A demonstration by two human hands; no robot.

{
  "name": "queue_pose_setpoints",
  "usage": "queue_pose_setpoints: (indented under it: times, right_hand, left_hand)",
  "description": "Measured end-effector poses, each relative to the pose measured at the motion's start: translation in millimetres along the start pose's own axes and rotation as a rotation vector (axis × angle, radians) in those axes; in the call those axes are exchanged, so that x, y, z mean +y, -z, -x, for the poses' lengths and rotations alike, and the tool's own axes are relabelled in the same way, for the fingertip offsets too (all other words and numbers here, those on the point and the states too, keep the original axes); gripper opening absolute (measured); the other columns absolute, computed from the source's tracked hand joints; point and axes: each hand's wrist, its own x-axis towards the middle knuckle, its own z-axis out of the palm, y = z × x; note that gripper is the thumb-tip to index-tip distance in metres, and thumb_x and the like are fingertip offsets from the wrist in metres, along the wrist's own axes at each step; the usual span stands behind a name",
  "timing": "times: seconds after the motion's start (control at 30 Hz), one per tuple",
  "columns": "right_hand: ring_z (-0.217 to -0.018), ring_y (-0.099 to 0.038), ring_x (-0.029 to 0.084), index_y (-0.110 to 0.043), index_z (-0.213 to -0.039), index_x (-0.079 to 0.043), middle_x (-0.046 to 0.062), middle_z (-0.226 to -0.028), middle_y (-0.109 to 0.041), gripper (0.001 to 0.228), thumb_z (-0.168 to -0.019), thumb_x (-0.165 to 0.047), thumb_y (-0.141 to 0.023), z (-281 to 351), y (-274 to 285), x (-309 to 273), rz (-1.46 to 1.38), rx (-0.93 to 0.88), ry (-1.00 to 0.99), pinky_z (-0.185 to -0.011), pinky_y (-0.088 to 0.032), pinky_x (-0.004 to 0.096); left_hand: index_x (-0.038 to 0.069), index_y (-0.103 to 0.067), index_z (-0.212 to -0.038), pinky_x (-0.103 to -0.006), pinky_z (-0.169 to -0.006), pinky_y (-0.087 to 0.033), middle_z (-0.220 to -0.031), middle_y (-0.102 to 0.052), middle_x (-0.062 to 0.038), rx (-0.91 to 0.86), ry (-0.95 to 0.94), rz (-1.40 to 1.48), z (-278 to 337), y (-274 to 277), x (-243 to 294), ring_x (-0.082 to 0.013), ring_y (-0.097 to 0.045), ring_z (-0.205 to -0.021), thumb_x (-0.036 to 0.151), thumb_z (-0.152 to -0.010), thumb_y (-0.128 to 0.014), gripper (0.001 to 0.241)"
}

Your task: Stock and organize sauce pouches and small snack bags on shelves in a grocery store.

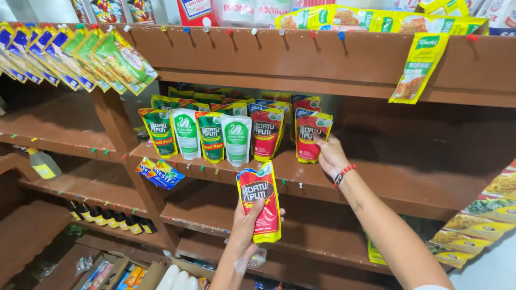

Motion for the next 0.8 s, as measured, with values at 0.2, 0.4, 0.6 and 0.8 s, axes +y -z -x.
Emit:
queue_pose_setpoints:
  times: [0.2, 0.4, 0.6, 0.8]
  right_hand:
    - [-0.112, -0.065, 0.021, -0.061, -0.124, -0.006, 0.008, -0.12, -0.068, 0.027, -0.099, -0.015, -0.062, -48.7, -1.7, 10.8, -0.143, 0.006, -0.077, -0.099, -0.054, 0.044]
    - [-0.114, -0.064, 0.019, -0.059, -0.128, -0.004, 0.007, -0.121, -0.068, 0.034, -0.096, -0.011, -0.068, -37.8, 0.2, 5.1, 0.054, -0.028, -0.004, -0.1, -0.053, 0.037]
    - [-0.089, -0.058, 0.019, -0.056, -0.127, 0.0, 0.012, -0.102, -0.061, 0.043, -0.098, -0.027, -0.074, 28.9, -6.8, -6.1, 0.59, 0.189, 0.174, -0.076, -0.05, 0.035]
    - [-0.093, -0.071, 0.009, -0.065, -0.121, -0.007, 0.001, -0.105, -0.074, 0.037, -0.09, -0.028, -0.067, 137.4, -82.3, -89.4, 0.427, -0.383, -0.252, -0.075, -0.063, 0.031]
  left_hand:
    - [0.006, -0.049, -0.128, -0.0437, -0.066, -0.066, -0.103, -0.071, -0.017, 0.022, -0.012, -0.061, -5.0, -7.7, 15.0, -0.0315, -0.078, -0.082, 0.019, -0.09, -0.069, 0.045]
    - [0.005, -0.048, -0.13, -0.0428, -0.067, -0.065, -0.104, -0.07, -0.017, -0.025, -0.045, -0.08, -13.8, -5.7, 17.3, -0.0307, -0.077, -0.082, 0.018, -0.092, -0.07, 0.046]
    - [0.006, -0.051, -0.129, -0.0376, -0.073, -0.063, -0.109, -0.071, -0.013, 0.001, -0.111, -0.151, -33.9, -17.4, 4.8, -0.0229, -0.074, -0.088, 0.028, -0.098, -0.061, 0.04]
    - [0.004, -0.052, -0.137, -0.0309, -0.09, -0.056, -0.119, -0.069, -0.007, -0.105, -0.373, -0.284, -88.4, -51.3, -20.6, -0.0135, -0.066, -0.105, 0.027, -0.103, -0.06, 0.042]
